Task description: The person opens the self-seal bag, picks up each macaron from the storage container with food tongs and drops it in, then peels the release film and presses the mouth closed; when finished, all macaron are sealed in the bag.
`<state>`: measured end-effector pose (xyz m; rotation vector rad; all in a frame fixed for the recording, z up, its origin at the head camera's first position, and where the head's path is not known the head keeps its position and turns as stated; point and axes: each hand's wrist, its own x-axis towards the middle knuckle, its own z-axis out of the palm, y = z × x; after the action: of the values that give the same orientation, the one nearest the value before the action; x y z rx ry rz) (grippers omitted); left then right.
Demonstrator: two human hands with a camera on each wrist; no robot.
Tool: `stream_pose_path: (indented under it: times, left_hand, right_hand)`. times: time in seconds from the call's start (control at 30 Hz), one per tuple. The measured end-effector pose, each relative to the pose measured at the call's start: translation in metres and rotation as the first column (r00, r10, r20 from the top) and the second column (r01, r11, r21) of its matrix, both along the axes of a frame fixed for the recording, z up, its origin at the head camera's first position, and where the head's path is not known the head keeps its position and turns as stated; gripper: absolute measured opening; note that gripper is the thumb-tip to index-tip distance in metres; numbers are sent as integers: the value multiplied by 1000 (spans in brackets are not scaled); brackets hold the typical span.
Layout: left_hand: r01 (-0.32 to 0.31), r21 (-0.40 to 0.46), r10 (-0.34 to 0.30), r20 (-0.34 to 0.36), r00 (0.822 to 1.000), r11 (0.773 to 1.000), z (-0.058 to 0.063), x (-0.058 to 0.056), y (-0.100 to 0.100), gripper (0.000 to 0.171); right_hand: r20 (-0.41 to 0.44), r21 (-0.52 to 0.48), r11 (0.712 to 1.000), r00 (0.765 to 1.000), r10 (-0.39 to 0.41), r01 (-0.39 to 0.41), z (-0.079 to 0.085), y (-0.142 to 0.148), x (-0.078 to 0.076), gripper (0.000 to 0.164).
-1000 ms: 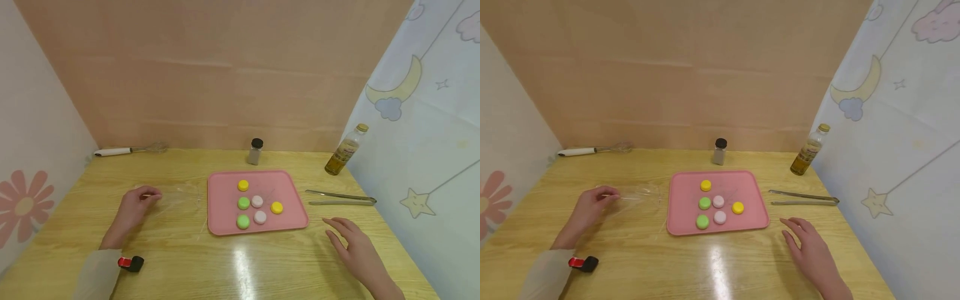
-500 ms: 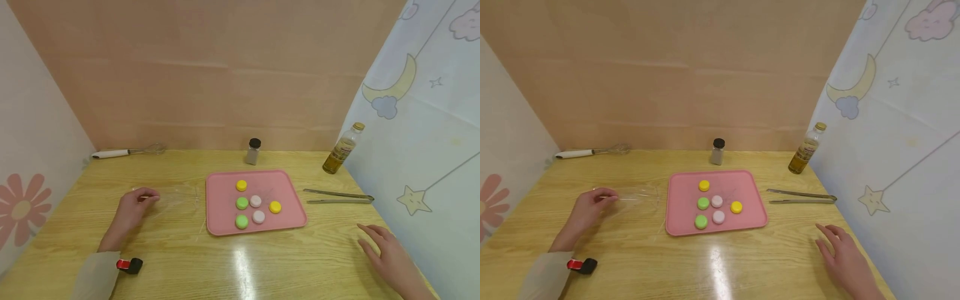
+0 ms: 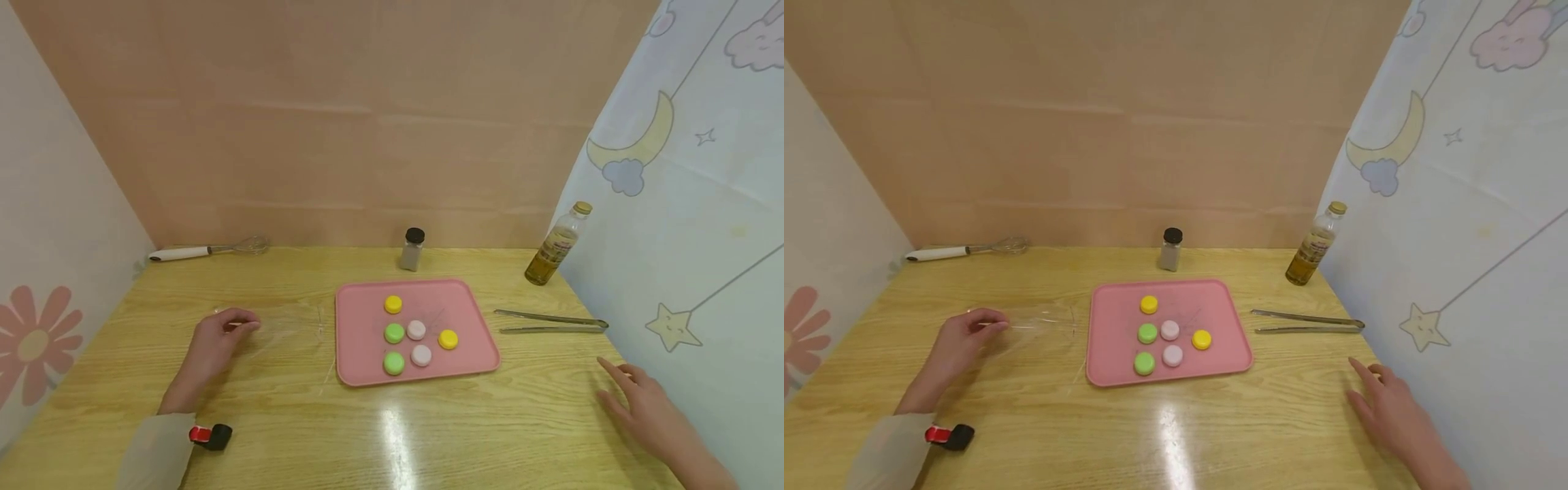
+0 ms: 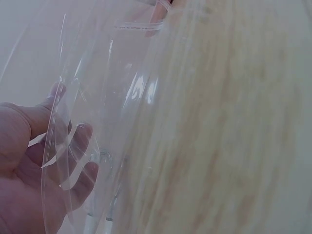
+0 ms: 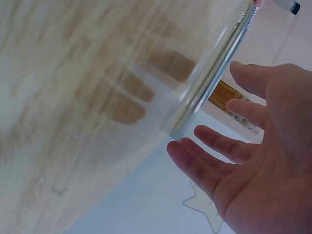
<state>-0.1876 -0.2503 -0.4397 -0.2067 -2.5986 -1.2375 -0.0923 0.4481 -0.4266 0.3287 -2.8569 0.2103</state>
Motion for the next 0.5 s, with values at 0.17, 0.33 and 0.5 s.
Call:
stream_pose_path:
  times: [0.17, 0.33, 0.5]
  left_hand:
    - [-1, -3, 1, 0, 1000, 1000, 1, 1, 0, 14]
    - [1, -7, 0, 13, 1000, 1000, 1, 2, 1, 14]
    - [7, 7, -7, 22, 1000, 1000, 1, 2, 1, 16]
  right_hand:
    - [6, -8, 1000, 1000, 21, -21, -8, 9, -10, 64]
    - [-11, 5, 1000, 999, 30, -30, -14, 20, -23, 70]
    - [-52, 15, 997, 996, 72, -72, -16, 27, -36, 75]
